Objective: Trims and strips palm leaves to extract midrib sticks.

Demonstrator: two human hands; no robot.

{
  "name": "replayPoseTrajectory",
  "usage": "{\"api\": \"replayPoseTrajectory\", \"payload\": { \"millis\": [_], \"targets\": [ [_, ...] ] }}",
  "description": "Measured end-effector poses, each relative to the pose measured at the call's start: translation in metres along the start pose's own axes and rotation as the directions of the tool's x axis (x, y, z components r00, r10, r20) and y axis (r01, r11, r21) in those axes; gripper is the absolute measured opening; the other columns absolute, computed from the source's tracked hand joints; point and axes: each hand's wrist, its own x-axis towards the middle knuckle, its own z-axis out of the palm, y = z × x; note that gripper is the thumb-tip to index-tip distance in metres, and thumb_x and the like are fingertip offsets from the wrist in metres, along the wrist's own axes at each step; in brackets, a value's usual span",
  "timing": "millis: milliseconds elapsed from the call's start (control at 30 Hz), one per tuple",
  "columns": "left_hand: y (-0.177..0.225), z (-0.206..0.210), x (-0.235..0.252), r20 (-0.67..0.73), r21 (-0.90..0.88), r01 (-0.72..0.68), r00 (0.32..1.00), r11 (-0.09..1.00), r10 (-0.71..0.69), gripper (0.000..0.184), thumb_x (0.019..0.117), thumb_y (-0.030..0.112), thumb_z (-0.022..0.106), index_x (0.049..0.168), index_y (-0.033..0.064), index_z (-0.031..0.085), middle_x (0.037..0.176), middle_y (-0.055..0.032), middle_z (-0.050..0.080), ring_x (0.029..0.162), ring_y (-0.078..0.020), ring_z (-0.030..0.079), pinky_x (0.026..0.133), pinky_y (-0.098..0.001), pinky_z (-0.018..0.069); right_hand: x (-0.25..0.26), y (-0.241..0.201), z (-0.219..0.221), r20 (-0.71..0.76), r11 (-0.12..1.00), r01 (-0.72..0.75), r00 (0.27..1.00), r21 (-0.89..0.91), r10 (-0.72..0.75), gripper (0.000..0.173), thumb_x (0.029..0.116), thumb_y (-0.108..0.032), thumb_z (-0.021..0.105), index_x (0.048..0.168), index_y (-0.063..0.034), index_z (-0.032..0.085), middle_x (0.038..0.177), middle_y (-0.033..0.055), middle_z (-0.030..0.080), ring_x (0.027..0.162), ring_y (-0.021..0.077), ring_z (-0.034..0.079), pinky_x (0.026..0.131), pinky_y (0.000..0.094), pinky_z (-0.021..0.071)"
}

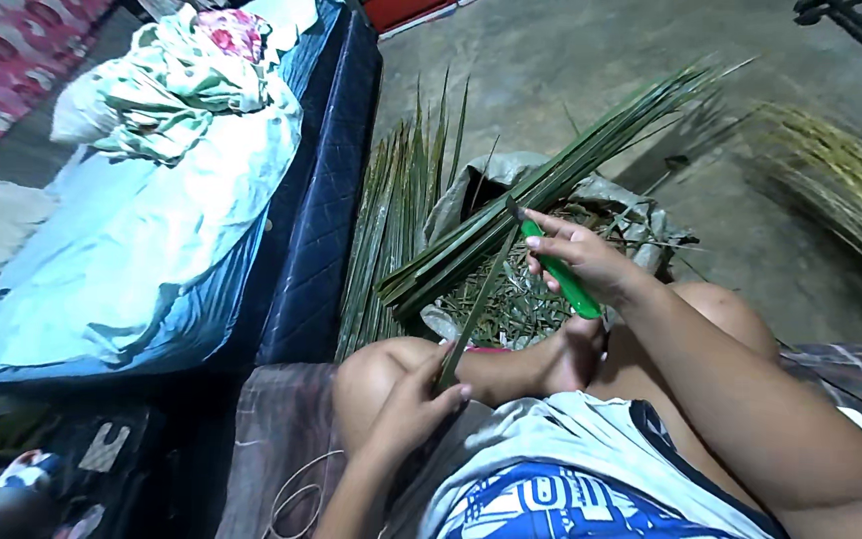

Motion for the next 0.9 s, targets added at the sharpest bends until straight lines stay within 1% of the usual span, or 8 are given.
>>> {"api": "replayPoseTrajectory", "payload": {
  "millis": [133, 233, 267, 300, 367, 467, 633, 900],
  "targets": [
    [0.028, 0.018, 0.042, -0.135, 0.167, -0.195, 0.967, 0.967, 0.218, 0.058, 0.1005, 0.024, 0.065, 0.153, 0.0064, 0.047, 0.096, -0.0092, 0.073, 0.07, -0.0127, 0.07, 0.068, -0.0318, 0.0613, -0.007, 0.004, 0.013, 0.076, 0.999, -0.023, 0.997, -0.027, 0.025, 0.054, 0.1104, -0.013, 0.047, 0.162, -0.0169, 0.033, 0.079, 0.0061, 0.063, 0.053, 0.009, 0.058, 0.047, 0.0191, 0.0509],
    [0.043, 0.021, 0.066, -0.197, 0.155, -0.254, 0.939, 0.955, 0.282, 0.047, 0.1023, 0.02, 0.062, 0.146, 0.0033, 0.055, 0.094, -0.0083, 0.075, 0.068, -0.0107, 0.071, 0.065, -0.0293, 0.0618, -0.011, 0.007, 0.017, 0.14, 0.998, -0.032, 0.989, -0.047, 0.038, 0.056, 0.1097, -0.012, 0.048, 0.163, -0.015, 0.031, 0.079, 0.0052, 0.062, 0.052, 0.0079, 0.057, 0.047, 0.0187, 0.0506],
    [0.045, 0.021, 0.071, -0.228, 0.146, -0.273, 0.926, 0.951, 0.301, 0.043, 0.1022, 0.017, 0.061, 0.142, 0.0021, 0.058, 0.092, -0.0072, 0.075, 0.065, -0.0083, 0.07, 0.061, -0.0263, 0.0604, -0.011, 0.008, 0.016, 0.152, 0.999, -0.027, 0.988, -0.047, 0.034, 0.056, 0.1092, -0.012, 0.049, 0.162, -0.014, 0.032, 0.079, 0.0047, 0.062, 0.052, 0.0074, 0.058, 0.047, 0.0184, 0.0509],
    [0.047, 0.021, 0.074, -0.249, 0.145, -0.285, 0.916, 0.948, 0.313, 0.04, 0.1017, 0.014, 0.06, 0.14, 0.0016, 0.06, 0.09, -0.006, 0.075, 0.064, -0.0058, 0.068, 0.059, -0.0232, 0.0583, -0.011, 0.009, 0.015, 0.154, 0.999, -0.021, 0.988, -0.048, 0.028, 0.056, 0.1091, -0.012, 0.05, 0.162, -0.0133, 0.032, 0.078, 0.0044, 0.062, 0.052, 0.0071, 0.058, 0.047, 0.0181, 0.0508],
    [0.046, 0.022, 0.076, -0.263, 0.165, -0.29, 0.908, 0.943, 0.325, 0.039, 0.1015, 0.011, 0.057, 0.139, 0.0028, 0.062, 0.09, -0.0054, 0.075, 0.065, -0.0038, 0.067, 0.06, -0.021, 0.0556, -0.01, 0.006, 0.011, 0.136, 0.998, -0.016, 0.99, -0.056, 0.024, 0.055, 0.1092, -0.012, 0.05, 0.162, -0.0131, 0.033, 0.079, 0.0043, 0.062, 0.053, 0.0069, 0.058, 0.048, 0.0177, 0.0504],
    [0.038, 0.025, 0.076, -0.266, 0.177, -0.325, 0.893, 0.929, 0.363, 0.038, 0.1024, 0.012, 0.056, 0.139, 0.002, 0.062, 0.086, -0.0053, 0.074, 0.062, -0.0036, 0.065, 0.06, -0.0215, 0.0561, -0.007, 0.0, 0.004, 0.103, 0.997, -0.018, 0.994, -0.074, 0.026, 0.054, 0.1096, -0.013, 0.05, 0.162, -0.015, 0.035, 0.079, 0.0046, 0.063, 0.053, 0.0068, 0.057, 0.047, 0.0177, 0.0495],
    [0.031, 0.021, 0.07, -0.279, 0.099, -0.373, 0.88, 0.923, 0.385, 0.035, 0.1032, 0.01, 0.054, 0.135, -0.0027, 0.062, 0.085, -0.0027, 0.071, 0.061, 0.0019, 0.06, 0.059, -0.0166, 0.0534, -0.004, -0.009, -0.01, 0.043, 0.996, 0.045, 0.998, -0.082, -0.041, 0.054, 0.1094, -0.014, 0.051, 0.161, -0.0162, 0.036, 0.078, 0.0049, 0.063, 0.05, 0.007, 0.056, 0.044, 0.0186, 0.0499],
    [0.027, 0.019, 0.057, -0.254, -0.012, -0.364, 0.902, 0.931, 0.349, 0.034, 0.1027, 0.007, 0.054, 0.134, -0.0053, 0.062, 0.082, 0.0015, 0.069, 0.057, 0.0056, 0.056, 0.054, -0.0116, 0.0498, -0.009, -0.018, -0.025, -0.047, 0.992, 0.104, 0.993, -0.069, -0.108, 0.05, 0.1095, -0.012, 0.049, 0.159, -0.0147, 0.04, 0.074, 0.0025, 0.061, 0.046, 0.0043, 0.053, 0.039, 0.0165, 0.0462]
  ]
}}
